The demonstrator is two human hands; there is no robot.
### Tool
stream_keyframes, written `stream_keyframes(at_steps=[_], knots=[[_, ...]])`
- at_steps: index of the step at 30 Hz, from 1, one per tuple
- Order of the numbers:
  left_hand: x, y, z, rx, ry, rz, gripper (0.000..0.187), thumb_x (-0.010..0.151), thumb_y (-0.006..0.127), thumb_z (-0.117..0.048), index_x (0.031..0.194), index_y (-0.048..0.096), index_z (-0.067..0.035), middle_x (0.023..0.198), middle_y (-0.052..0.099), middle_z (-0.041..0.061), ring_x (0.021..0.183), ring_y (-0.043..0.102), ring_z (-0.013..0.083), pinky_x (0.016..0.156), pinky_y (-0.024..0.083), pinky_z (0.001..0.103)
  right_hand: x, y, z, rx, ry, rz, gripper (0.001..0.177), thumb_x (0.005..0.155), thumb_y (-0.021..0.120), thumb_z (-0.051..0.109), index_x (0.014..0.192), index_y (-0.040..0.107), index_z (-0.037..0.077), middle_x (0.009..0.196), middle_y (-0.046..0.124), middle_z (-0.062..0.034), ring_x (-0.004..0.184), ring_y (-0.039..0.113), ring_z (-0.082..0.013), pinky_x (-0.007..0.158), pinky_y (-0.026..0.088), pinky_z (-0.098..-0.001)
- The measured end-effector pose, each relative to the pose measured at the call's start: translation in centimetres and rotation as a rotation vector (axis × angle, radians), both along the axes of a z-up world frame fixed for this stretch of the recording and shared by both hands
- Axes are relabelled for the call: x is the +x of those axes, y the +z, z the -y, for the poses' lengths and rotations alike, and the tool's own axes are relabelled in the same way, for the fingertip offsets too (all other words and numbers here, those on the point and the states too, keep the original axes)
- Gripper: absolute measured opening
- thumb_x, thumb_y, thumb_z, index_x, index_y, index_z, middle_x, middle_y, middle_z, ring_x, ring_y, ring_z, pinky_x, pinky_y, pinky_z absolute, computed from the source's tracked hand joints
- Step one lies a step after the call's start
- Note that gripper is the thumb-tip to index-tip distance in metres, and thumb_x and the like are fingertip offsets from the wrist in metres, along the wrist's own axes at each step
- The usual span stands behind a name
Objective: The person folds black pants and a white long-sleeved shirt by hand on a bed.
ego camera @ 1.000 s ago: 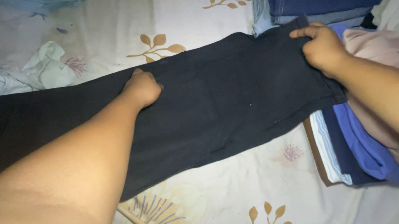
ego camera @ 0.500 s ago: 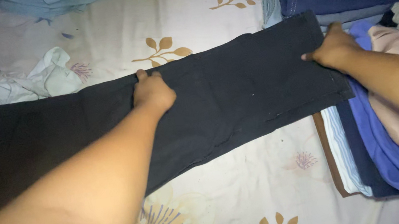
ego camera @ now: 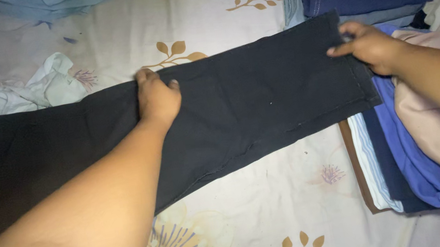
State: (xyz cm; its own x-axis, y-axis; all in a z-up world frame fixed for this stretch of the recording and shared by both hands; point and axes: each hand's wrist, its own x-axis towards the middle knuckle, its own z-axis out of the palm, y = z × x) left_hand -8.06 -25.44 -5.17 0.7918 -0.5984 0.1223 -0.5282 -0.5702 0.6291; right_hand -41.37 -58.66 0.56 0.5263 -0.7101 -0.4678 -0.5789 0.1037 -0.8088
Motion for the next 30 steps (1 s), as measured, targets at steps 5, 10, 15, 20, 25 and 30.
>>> stream_keyframes(at_steps=[5, 10, 15, 20, 25, 30], knots=[[-0.3, 0.1, -0.8, 0.271, -0.114, -0.103, 0.076, 0.084, 0.076, -0.025, 0.142, 0.043, 0.010, 0.161, 0.025, 0.022, 0.141, 0.039, 0.0382, 0.113, 0.037, 0.039, -0.3, -2.1, 1.1, 0.082, 0.129, -0.200, 0.040, 0.090, 0.074, 0.020, 0.122, 0.065, -0.001, 0.111, 0.073, -0.0171, 0.094, 0.070, -0.0281, 0.079, 0.056, -0.0397], [0.3, 0.4, -4.5, 0.246, -0.112, -0.033, 0.073, 0.084, 0.075, -0.025, 0.145, 0.047, 0.004, 0.164, 0.026, 0.019, 0.146, 0.037, 0.0369, 0.117, 0.035, 0.039, -0.4, -2.3, 2.1, 0.119, -0.151, -0.151, 0.050, 0.098, 0.070, 0.035, 0.121, 0.065, -0.008, 0.114, 0.071, -0.0206, 0.097, 0.070, -0.0315, 0.085, 0.058, -0.0423], [1.4, 0.9, -6.9, 0.416, -0.196, -0.104, 0.069, 0.081, 0.073, -0.024, 0.143, 0.052, -0.004, 0.168, 0.019, 0.014, 0.144, 0.040, 0.0342, 0.116, 0.035, 0.038, -0.5, 2.6, 0.6, -0.244, -0.178, -0.249, 0.054, 0.101, 0.067, 0.041, 0.122, 0.062, -0.009, 0.112, 0.068, -0.0239, 0.097, 0.068, -0.0317, 0.086, 0.055, -0.0458], [1.0, 1.1, -6.5, 0.584, -0.142, -0.158, 0.069, 0.083, 0.073, -0.030, 0.143, 0.053, -0.002, 0.161, 0.029, 0.021, 0.144, 0.039, 0.0366, 0.115, 0.037, 0.040, -0.9, 8.2, 0.9, -0.137, -0.144, -0.084, 0.042, 0.100, 0.067, 0.025, 0.120, 0.063, -0.012, 0.115, 0.070, -0.0254, 0.100, 0.071, -0.0335, 0.088, 0.059, -0.0423], [-3.2, 4.2, -4.3, 0.587, -0.106, -0.266, 0.059, 0.083, 0.075, -0.040, 0.125, 0.070, 0.000, 0.133, 0.063, 0.025, 0.127, 0.061, 0.0373, 0.107, 0.050, 0.042, -1.6, 12.3, 1.9, -0.006, 0.020, 0.006, 0.031, 0.092, 0.068, 0.010, 0.119, 0.065, -0.005, 0.115, 0.072, -0.0177, 0.098, 0.072, -0.0263, 0.089, 0.060, -0.0386], [-9.2, 7.2, 2.5, 0.208, -0.280, -0.275, 0.062, 0.078, 0.079, -0.046, 0.120, 0.069, -0.001, 0.122, 0.068, 0.025, 0.117, 0.064, 0.0389, 0.100, 0.051, 0.044, -0.9, 15.0, -0.1, 0.041, 0.079, 0.153, 0.022, 0.094, 0.071, 0.015, 0.109, 0.067, -0.002, 0.104, 0.074, -0.0143, 0.091, 0.075, -0.0210, 0.084, 0.062, -0.0328]])
